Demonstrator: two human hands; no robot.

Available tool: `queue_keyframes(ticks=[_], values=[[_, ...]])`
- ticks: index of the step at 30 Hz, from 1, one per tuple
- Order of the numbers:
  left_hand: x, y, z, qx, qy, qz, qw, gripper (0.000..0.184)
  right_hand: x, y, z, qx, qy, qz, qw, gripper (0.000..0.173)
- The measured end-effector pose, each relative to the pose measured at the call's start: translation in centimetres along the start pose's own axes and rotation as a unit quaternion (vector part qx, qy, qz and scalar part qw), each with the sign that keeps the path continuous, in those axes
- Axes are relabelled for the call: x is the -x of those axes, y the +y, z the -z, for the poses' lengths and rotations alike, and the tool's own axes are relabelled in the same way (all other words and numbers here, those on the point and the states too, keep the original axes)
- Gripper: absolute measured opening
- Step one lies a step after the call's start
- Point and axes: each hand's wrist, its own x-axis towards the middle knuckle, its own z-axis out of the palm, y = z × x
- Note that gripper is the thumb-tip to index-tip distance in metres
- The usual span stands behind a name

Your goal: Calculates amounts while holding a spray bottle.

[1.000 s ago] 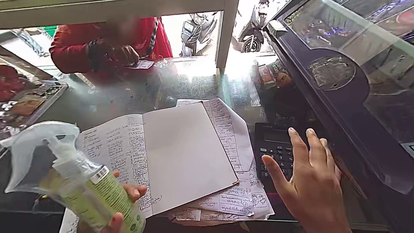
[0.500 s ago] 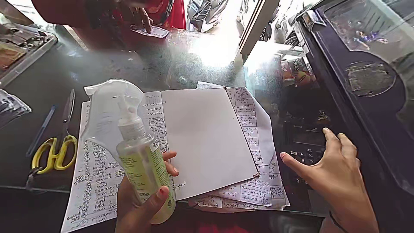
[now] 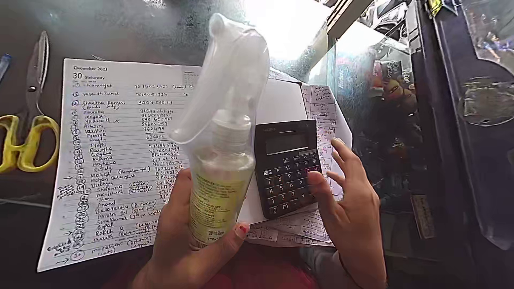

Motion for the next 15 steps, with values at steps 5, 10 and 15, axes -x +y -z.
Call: queue_keyframes(ticks=[5, 10, 15], values=[[0.1, -0.1, -0.4, 0.017, 0.021, 0.002, 1.000, 0.059, 2.1, 3.7, 0.8, -0.002, 0.087, 0.081, 0.993, 0.040], [-0.2, 0.0, -0.2, 0.024, 0.014, -0.004, 1.000, 0.058, 2.1, 3.8, -1.0, 0.058, 0.111, 0.117, 0.985, 0.038], [-0.5, -0.3, 1.1, 0.088, -0.004, -0.012, 0.996, 0.053, 1.6, 3.8, -0.3, 0.073, 0.091, 0.129, 0.985, 0.041]])
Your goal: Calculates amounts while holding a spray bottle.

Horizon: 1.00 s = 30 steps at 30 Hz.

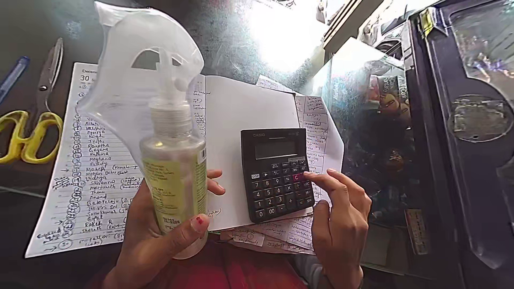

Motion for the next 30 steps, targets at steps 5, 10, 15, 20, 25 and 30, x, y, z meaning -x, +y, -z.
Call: queue_keyframes(ticks=[5, 10, 15, 20, 25, 30], values=[[0.7, 0.2, 0.8, 0.024, -0.049, 0.006, 0.998, 0.053, 0.5, 2.5, 1.4, -0.194, -0.101, 0.025, 0.976, 0.059], [0.6, 0.5, 0.0, 0.009, -0.040, 0.045, 0.998, 0.058, 1.0, 1.7, -0.3, -0.179, -0.068, 0.038, 0.981, 0.077], [1.1, 0.4, -0.9, -0.003, -0.011, 0.030, 0.999, 0.058, 1.0, 1.0, -0.3, -0.113, -0.029, 0.040, 0.992, 0.085], [0.9, 0.4, -1.0, -0.039, -0.012, 0.034, 0.999, 0.057, 1.6, -0.5, -0.5, -0.188, -0.014, 0.094, 0.978, 0.029], [0.9, 0.4, -1.0, -0.055, -0.018, 0.034, 0.998, 0.057, 1.1, -1.9, -0.6, -0.138, -0.045, 0.132, 0.981, 0.025], [1.0, 0.1, -1.1, -0.044, -0.011, 0.027, 0.999, 0.054, -0.3, -1.7, 0.2, -0.159, -0.061, 0.117, 0.978, 0.028]])
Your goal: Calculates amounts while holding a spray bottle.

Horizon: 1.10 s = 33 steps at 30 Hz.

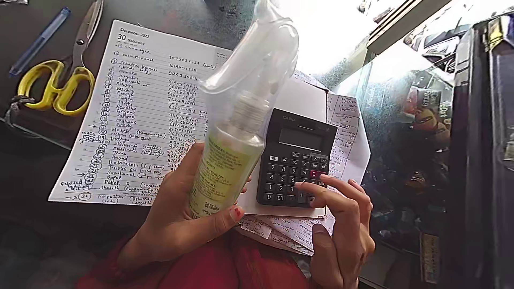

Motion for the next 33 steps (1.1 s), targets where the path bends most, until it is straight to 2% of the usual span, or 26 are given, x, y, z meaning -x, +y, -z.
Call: queue_keyframes(ticks=[11, 18, 22, 27, 33], values=[[-0.1, -0.5, 0.1, 0.010, -0.002, -0.008, 1.000, 0.057, -0.8, -0.1, -1.0, 0.058, -0.011, -0.018, 0.998, 0.031], [-0.1, -0.6, 0.3, 0.021, -0.011, -0.010, 1.000, 0.058, 0.8, 1.9, -0.2, -0.018, 0.109, -0.052, 0.993, 0.025], [-0.2, -0.5, 0.2, 0.063, -0.001, -0.006, 0.998, 0.060, 1.3, 2.2, -0.8, -0.018, 0.107, -0.052, 0.993, 0.024], [-0.3, -0.7, 0.9, 0.183, 0.007, -0.056, 0.982, 0.056, 1.4, 2.1, -1.1, -0.011, 0.111, -0.044, 0.993, 0.024], [-0.7, -0.8, 1.3, 0.194, 0.057, -0.080, 0.976, 0.053, 1.4, 2.1, -1.2, 0.030, 0.195, -0.075, 0.977, 0.013]])
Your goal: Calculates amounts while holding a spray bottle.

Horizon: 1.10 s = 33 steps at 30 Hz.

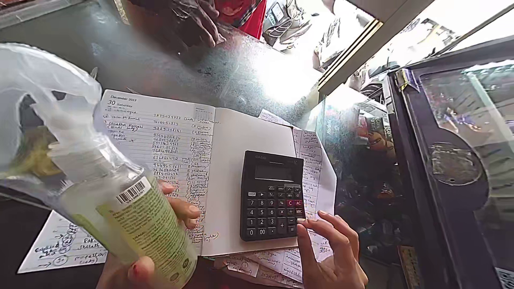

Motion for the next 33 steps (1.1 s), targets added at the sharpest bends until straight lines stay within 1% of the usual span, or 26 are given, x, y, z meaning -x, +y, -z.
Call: queue_keyframes(ticks=[2, 4, 6, 8, 11, 13, 14, 16, 18, 20, 22, 24, 26, 29, 33], values=[[0.1, -0.1, -0.1, -0.006, 0.004, -0.004, 1.000, 0.052, -0.2, -0.1, 0.3, 0.003, 0.012, -0.001, 1.000, 0.008], [0.1, 0.0, -0.2, 0.007, 0.004, 0.005, 1.000, 0.051, -0.4, -0.4, 0.4, -0.004, 0.000, -0.002, 1.000, 0.014], [-0.1, -0.1, -0.4, 0.013, 0.005, 0.009, 1.000, 0.049, -0.6, -0.7, 0.4, -0.004, -0.037, 0.012, 0.999, 0.022], [-0.1, -0.1, -0.3, 0.020, 0.005, 0.011, 1.000, 0.047, -0.6, -1.0, 0.4, -0.003, -0.064, 0.025, 0.998, 0.026], [-0.1, 0.1, -0.3, 0.045, 0.012, 0.022, 0.999, 0.046, -0.9, -1.3, 0.5, -0.008, -0.066, 0.032, 0.997, 0.021], [-0.1, 0.1, -0.4, 0.055, 0.015, 0.020, 0.998, 0.048, -1.0, -1.6, 0.5, 0.029, -0.079, 0.040, 0.996, 0.022], [0.0, 0.0, -0.4, 0.051, 0.015, 0.013, 0.998, 0.050, -1.0, -1.7, 0.3, 0.052, -0.098, 0.047, 0.993, 0.026], [0.2, 0.0, -0.4, 0.038, 0.013, 0.003, 0.999, 0.051, -1.0, -2.0, 0.1, 0.096, -0.132, 0.051, 0.985, 0.028], [0.2, 0.0, -0.4, 0.034, 0.012, -0.001, 0.999, 0.049, -1.5, -2.1, 0.7, 0.102, -0.151, 0.051, 0.982, 0.027], [0.1, 0.0, -0.5, 0.033, 0.011, -0.001, 0.999, 0.046, -1.3, -2.5, 1.1, 0.067, -0.130, 0.065, 0.987, 0.025], [0.0, 0.0, -0.6, 0.033, 0.012, -0.002, 0.999, 0.044, -0.9, -3.3, 1.0, 0.022, -0.111, 0.102, 0.988, 0.020], [0.1, 0.1, -0.6, 0.031, 0.015, 0.002, 0.999, 0.042, -0.1, -4.0, 0.4, 0.004, -0.121, 0.143, 0.982, 0.018], [0.0, 0.1, -0.6, 0.029, 0.023, 0.005, 0.999, 0.042, 0.6, -4.2, -0.5, 0.017, -0.150, 0.169, 0.974, 0.018], [0.1, 0.1, -0.6, 0.031, 0.034, 0.011, 0.999, 0.042, 0.5, -4.1, -0.4, 0.030, -0.162, 0.162, 0.973, 0.020], [0.1, 0.1, -0.6, 0.033, 0.034, 0.013, 0.999, 0.043, 0.1, -3.4, 1.0, 0.002, -0.100, 0.112, 0.989, 0.020]])
